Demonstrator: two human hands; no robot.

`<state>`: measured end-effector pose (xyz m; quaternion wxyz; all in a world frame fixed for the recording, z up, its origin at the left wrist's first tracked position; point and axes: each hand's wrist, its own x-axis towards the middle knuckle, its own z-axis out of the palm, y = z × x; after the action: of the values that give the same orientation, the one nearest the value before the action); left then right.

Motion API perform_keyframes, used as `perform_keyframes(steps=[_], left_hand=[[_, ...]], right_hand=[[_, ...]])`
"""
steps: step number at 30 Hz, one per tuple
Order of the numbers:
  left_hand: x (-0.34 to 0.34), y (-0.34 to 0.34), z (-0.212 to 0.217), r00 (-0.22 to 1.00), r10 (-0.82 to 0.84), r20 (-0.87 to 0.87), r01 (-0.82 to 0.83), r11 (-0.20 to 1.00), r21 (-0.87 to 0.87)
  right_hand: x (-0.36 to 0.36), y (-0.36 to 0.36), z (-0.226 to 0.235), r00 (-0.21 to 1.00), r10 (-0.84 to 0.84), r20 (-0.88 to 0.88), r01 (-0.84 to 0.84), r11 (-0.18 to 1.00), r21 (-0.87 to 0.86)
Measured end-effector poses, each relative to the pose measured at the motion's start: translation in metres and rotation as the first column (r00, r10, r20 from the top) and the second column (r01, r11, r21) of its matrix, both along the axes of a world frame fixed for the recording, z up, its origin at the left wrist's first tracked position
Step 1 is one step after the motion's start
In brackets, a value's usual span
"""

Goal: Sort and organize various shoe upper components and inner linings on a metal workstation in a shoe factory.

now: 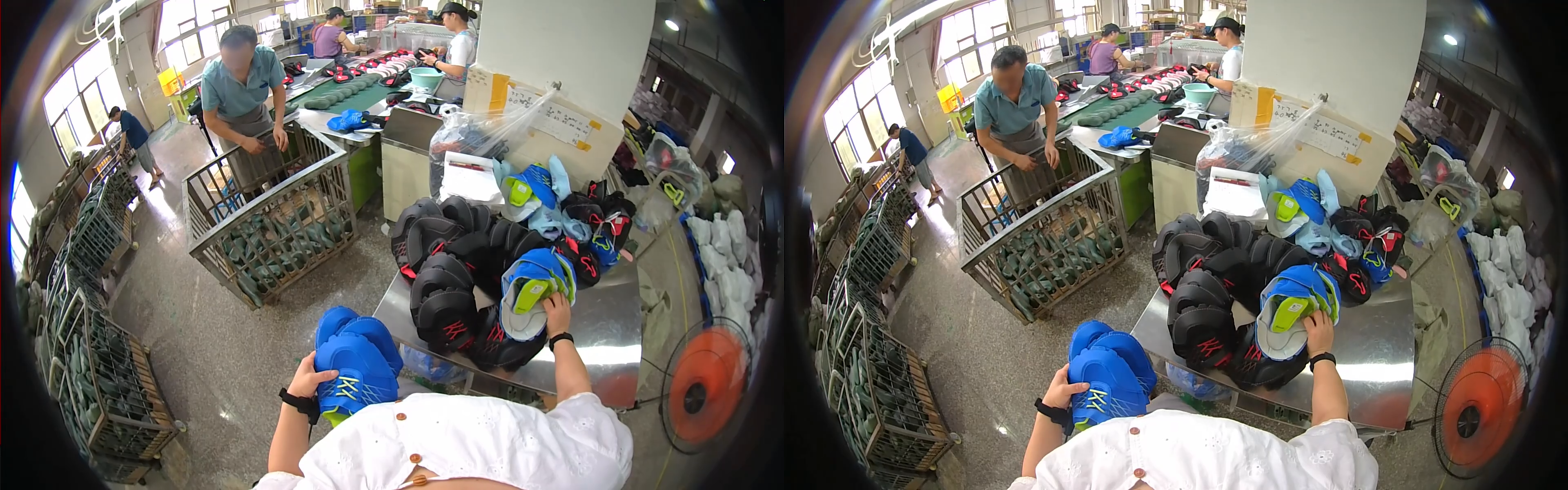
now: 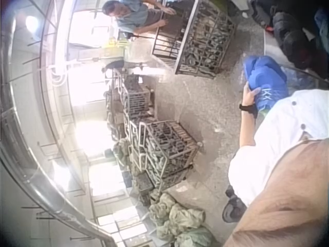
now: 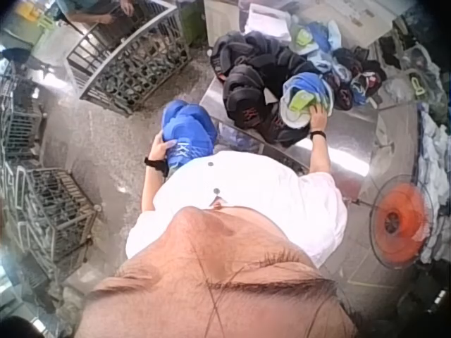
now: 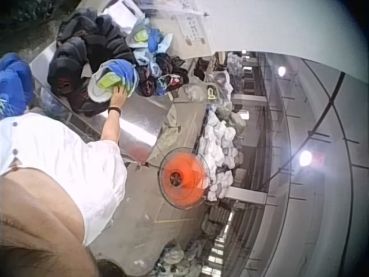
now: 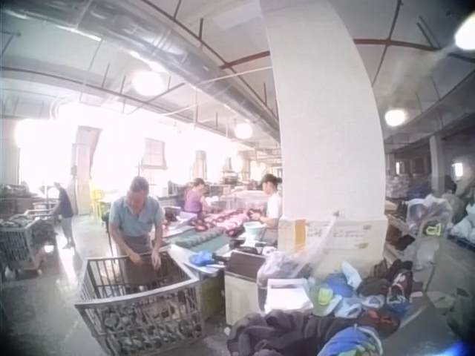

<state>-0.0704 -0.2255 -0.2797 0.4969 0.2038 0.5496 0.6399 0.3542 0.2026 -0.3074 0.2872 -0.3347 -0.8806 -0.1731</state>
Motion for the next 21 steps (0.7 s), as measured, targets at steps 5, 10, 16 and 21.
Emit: perform_keyframes(steps=[5, 10, 16, 21], left_hand=[[0.0, 0.0, -0.002, 1.0, -0.002, 0.018, 0.002, 1.0, 0.011], [0.001, 0.0, 0.0, 1.0, 0.004, 0.005, -0.004, 1.0, 0.007], [0.001, 0.001, 0.005, 1.0, 0.007, 0.003, -0.007, 1.0, -0.015], [0.003, 0.002, 0.012, 1.0, 0.008, 0.009, -0.008, 1.0, -0.009]], right_hand=[[0.0, 0.0, -0.001, 1.0, -0.005, 0.0, 0.005, 1.0, 0.003], [-0.001, -0.001, 0.0, 1.0, -0.004, -0.007, 0.004, 1.0, -0.007], [0.0, 0.001, -0.002, 1.0, -0.007, -0.005, 0.007, 1.0, -0.015], [0.0, 0.001, -0.002, 1.0, -0.011, -0.002, 0.011, 1.0, -0.02]])
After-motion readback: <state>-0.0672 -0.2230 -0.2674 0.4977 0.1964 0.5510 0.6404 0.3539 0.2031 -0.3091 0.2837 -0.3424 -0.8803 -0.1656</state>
